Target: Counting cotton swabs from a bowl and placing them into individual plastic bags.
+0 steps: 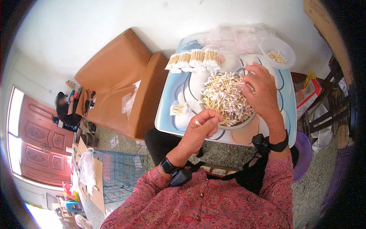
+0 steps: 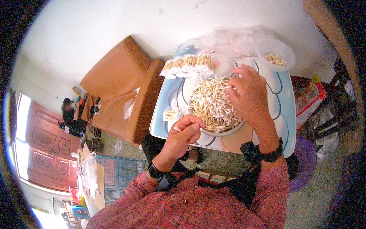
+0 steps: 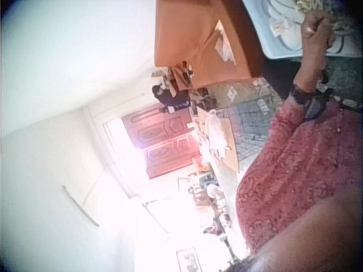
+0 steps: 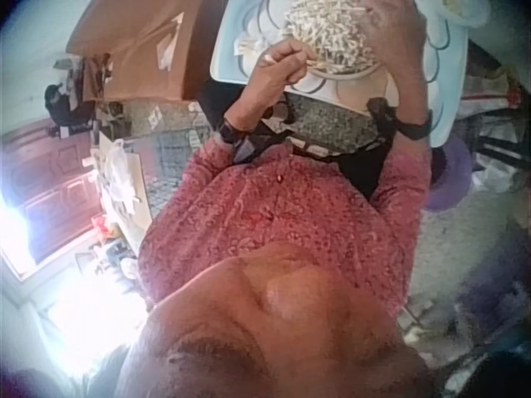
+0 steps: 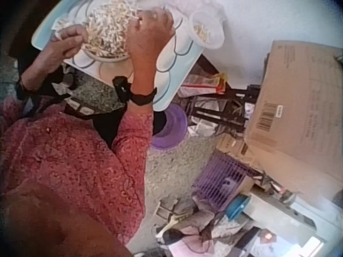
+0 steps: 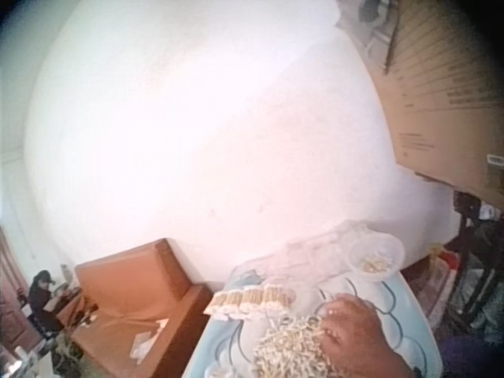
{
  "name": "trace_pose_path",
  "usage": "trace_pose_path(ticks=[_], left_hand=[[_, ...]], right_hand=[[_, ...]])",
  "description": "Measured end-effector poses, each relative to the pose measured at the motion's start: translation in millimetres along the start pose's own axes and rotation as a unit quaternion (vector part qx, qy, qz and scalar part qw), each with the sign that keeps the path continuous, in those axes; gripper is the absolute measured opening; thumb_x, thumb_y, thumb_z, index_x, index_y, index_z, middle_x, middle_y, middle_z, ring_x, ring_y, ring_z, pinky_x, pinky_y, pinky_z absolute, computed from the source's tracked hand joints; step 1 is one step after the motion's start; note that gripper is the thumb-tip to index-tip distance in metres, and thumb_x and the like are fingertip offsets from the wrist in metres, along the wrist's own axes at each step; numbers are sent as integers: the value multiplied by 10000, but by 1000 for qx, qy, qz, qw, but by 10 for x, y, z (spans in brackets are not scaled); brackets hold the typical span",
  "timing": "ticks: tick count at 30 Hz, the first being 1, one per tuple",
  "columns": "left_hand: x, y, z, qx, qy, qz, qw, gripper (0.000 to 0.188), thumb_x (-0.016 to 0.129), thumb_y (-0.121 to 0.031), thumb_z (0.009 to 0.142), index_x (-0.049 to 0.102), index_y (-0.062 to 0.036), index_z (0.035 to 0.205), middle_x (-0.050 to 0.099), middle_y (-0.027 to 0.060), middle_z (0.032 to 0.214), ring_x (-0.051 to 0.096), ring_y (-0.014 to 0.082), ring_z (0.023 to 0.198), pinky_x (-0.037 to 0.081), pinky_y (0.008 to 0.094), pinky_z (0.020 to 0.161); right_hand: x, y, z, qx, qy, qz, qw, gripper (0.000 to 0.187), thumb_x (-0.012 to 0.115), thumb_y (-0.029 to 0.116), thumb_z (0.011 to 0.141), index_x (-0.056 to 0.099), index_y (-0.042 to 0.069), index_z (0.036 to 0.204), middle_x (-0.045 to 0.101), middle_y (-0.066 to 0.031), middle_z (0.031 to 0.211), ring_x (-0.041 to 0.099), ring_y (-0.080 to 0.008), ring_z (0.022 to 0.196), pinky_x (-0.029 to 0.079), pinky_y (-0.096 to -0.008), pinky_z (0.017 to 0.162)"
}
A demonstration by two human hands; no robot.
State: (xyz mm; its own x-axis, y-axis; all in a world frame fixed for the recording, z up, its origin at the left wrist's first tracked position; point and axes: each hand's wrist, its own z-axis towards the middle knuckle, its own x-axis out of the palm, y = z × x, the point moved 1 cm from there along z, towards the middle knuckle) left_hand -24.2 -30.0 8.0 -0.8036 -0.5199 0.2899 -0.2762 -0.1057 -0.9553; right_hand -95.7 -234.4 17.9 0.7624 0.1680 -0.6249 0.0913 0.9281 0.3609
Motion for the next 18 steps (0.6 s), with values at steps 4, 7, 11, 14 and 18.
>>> trace_pose_path(ticks=[4, 7, 11, 14, 18], left_hand=[[29, -3, -16, -10, 4, -5, 1000, 109, 494, -101, 905, 544, -9, 932, 408, -48, 628, 300, 40, 521, 224, 189, 460], [24, 21, -24, -19, -3, -16, 1000, 109, 497, -96, 903, 547, -7, 942, 413, -49, 631, 302, 40, 519, 227, 190, 457], [133, 9, 2, -48, -17, -55, 997, 140, 505, -139, 911, 551, -12, 945, 395, -53, 596, 304, 41, 503, 224, 195, 446], [74, -9, 16, -19, 2, -78, 997, 206, 504, -225, 922, 543, -23, 899, 366, -51, 557, 292, 46, 482, 211, 199, 433], [106, -53, 1, 31, -26, -79, 996, 292, 490, -315, 926, 496, -53, 796, 342, -41, 532, 273, 56, 473, 189, 205, 420]], right_hand=[[-232, 23, 33, 17, -9, 25, 1000, 121, 630, 102, 692, 551, 78, 780, 564, -87, 1068, 498, -291, 1077, 372, -426, 875], [-372, 57, 56, 43, 2, 33, 999, 101, 601, 49, 708, 536, 47, 784, 560, -98, 1129, 491, -282, 1114, 368, -396, 915], [-427, 153, 12, 12, 2, 142, 990, 81, 574, 23, 715, 525, 32, 778, 563, -122, 1123, 506, -306, 1100, 381, -384, 924], [-395, 319, 21, -38, 32, 206, 977, 72, 561, 12, 713, 527, 30, 774, 562, -137, 1117, 502, -330, 1106, 380, -393, 929], [-357, 475, 27, -121, 45, 212, 969, 103, 609, 69, 694, 544, 62, 774, 587, -118, 1080, 522, -323, 1071, 391, -410, 904]])
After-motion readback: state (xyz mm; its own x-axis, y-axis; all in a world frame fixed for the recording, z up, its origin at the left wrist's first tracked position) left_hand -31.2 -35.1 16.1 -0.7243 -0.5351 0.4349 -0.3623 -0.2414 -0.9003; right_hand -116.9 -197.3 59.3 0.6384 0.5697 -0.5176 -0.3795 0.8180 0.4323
